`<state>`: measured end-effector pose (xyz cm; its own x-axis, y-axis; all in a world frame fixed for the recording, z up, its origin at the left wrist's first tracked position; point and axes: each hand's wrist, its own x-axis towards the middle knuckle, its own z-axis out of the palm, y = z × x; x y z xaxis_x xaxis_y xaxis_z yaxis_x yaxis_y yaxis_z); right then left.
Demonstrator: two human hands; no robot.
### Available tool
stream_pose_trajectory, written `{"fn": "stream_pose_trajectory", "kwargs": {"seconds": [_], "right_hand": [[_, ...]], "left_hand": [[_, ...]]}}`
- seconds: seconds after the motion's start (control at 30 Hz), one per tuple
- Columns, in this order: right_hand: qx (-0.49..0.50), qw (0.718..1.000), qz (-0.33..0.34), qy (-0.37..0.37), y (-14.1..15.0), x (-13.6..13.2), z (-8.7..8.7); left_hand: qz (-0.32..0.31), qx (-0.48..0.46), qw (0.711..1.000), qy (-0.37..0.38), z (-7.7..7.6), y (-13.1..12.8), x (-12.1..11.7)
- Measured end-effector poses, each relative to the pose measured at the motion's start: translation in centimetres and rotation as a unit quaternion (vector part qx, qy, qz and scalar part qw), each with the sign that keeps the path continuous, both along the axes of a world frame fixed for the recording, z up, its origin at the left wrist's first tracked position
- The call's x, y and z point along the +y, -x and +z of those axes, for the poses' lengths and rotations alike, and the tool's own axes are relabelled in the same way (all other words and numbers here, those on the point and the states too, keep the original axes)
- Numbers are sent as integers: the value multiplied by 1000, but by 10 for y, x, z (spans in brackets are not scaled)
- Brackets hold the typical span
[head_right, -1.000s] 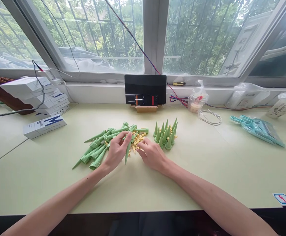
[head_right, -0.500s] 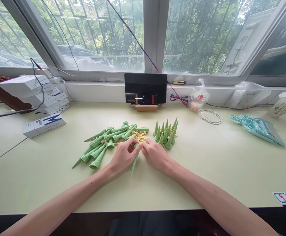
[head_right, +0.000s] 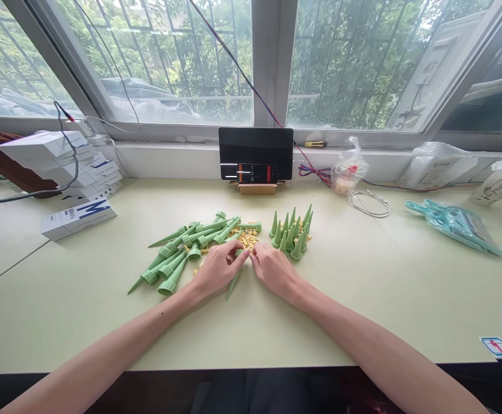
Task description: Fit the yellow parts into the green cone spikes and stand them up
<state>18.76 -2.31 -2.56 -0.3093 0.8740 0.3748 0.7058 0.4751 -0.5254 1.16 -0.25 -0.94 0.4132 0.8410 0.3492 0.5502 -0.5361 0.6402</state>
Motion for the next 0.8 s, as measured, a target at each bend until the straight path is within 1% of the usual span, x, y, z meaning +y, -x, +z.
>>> {"fn": "stream_pose_trajectory", "kwargs": {"seconds": [0.17,0.37,0.53,0.7,0.8], "right_hand": [[53,999,6,7,1,-3,5],[127,991,-8,-32,2,-5,7],[165,985,-8,-57,4,-7,8],[177,983,4,-42,5,-7,8],[188,982,7,-32,4,-7,8]], "left_hand": [[4,38,999,-23,1,3,1],[-3,70,996,-52,3,5,-1],[3,101,994,-40,1,6,1],[15,116,992,-41,-1,9,4],[19,119,992,-48,1,9,4]]}}
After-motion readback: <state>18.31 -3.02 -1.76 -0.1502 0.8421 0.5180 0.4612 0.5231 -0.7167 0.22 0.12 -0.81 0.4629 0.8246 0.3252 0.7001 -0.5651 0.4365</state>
